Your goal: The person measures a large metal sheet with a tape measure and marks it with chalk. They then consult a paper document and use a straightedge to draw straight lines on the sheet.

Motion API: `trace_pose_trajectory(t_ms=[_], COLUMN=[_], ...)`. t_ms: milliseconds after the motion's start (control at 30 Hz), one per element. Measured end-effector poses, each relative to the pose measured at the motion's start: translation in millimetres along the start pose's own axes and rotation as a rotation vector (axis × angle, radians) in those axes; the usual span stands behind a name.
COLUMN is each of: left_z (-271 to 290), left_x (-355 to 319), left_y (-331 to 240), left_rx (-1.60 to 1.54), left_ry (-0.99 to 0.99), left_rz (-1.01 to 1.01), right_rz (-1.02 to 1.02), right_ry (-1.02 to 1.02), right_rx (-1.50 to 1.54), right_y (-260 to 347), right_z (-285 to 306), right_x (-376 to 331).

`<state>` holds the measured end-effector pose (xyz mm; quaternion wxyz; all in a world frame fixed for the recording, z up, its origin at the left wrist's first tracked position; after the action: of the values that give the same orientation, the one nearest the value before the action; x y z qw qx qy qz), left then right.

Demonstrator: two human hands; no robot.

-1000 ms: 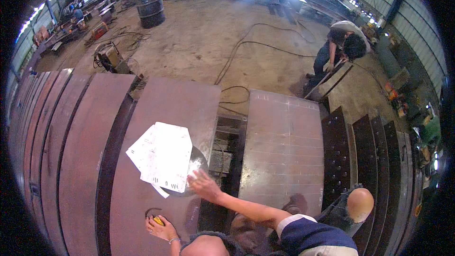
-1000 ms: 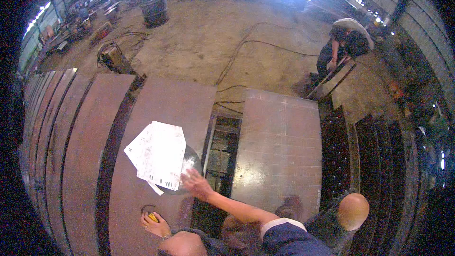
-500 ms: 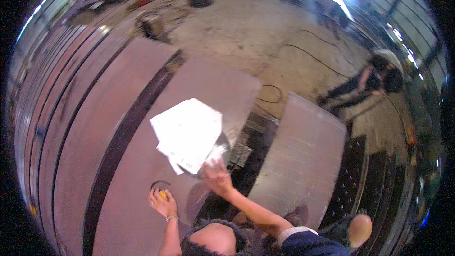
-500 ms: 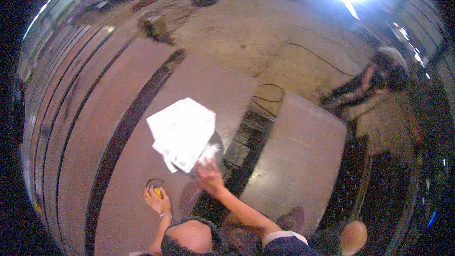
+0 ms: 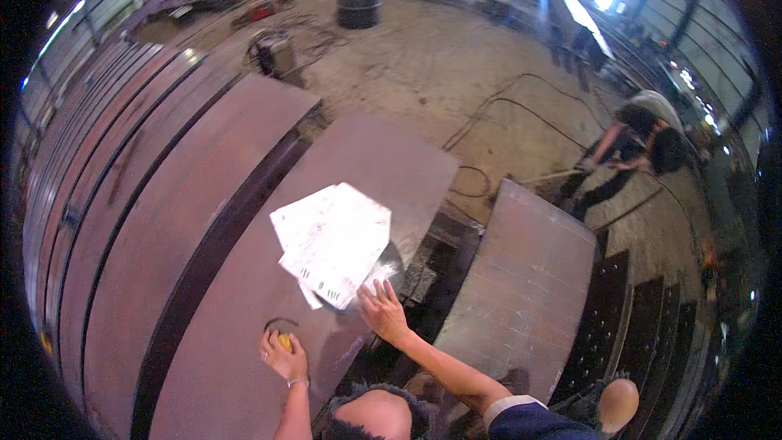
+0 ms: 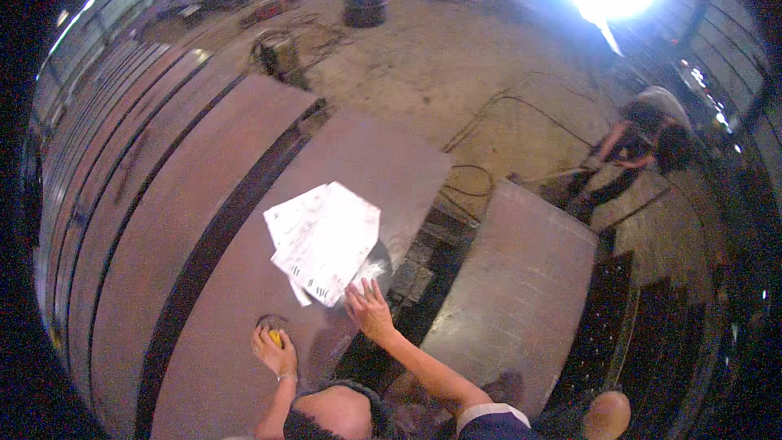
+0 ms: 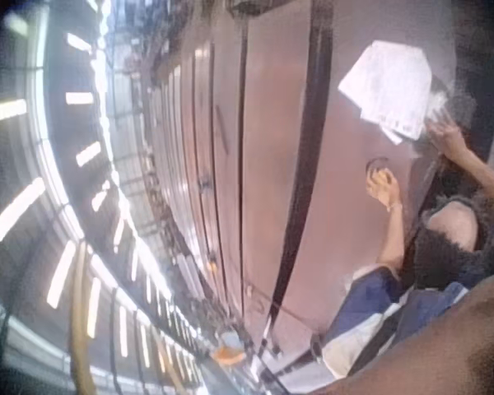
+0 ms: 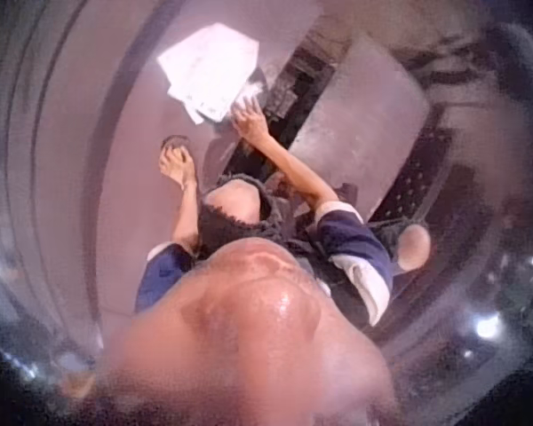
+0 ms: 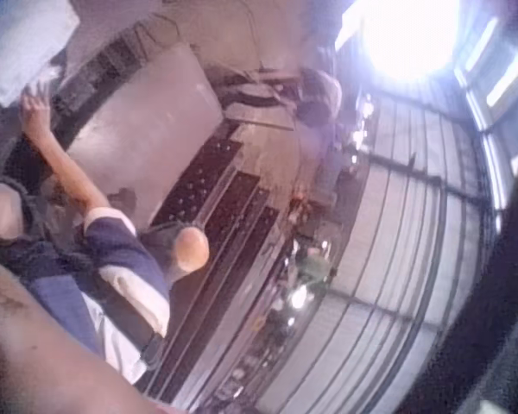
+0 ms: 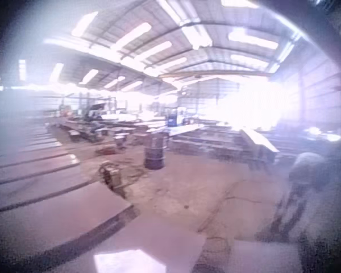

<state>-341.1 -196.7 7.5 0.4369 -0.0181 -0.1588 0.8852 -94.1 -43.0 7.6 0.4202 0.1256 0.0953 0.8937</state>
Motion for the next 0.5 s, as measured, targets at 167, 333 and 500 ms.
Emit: trace_pose_trajectory(t_ms=[167, 333, 500], left_z=[-1, -1, 1], left_x=[-1, 1, 4], left_y=[-11, -9, -2], left_rx=[0.002, -0.01, 0.037], left_ry=[-0.015, -0.008, -0.012], left_rz=[-0.029, -0.018, -0.008], right_rz=[-0.169, 0.017, 0.134], right_ry=[0.083, 0.135, 0.096], right_rx=[0.058, -0.091, 0.039], right_y=[-12, -4, -4], right_z=[-13, -23, 16], right_x=[1, -1, 31])
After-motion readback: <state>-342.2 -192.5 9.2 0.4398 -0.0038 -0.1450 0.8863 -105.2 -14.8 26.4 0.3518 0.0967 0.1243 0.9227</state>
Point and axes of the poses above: each hand's wrist, its own x-axis towards the middle knuckle, its own z-axis out of the back of the hand, y = z × x, the point moved 9 cm from there along x, towards the middle knuckle, and after that the axes turned 13 degrees about y, right-handed, at the moved point
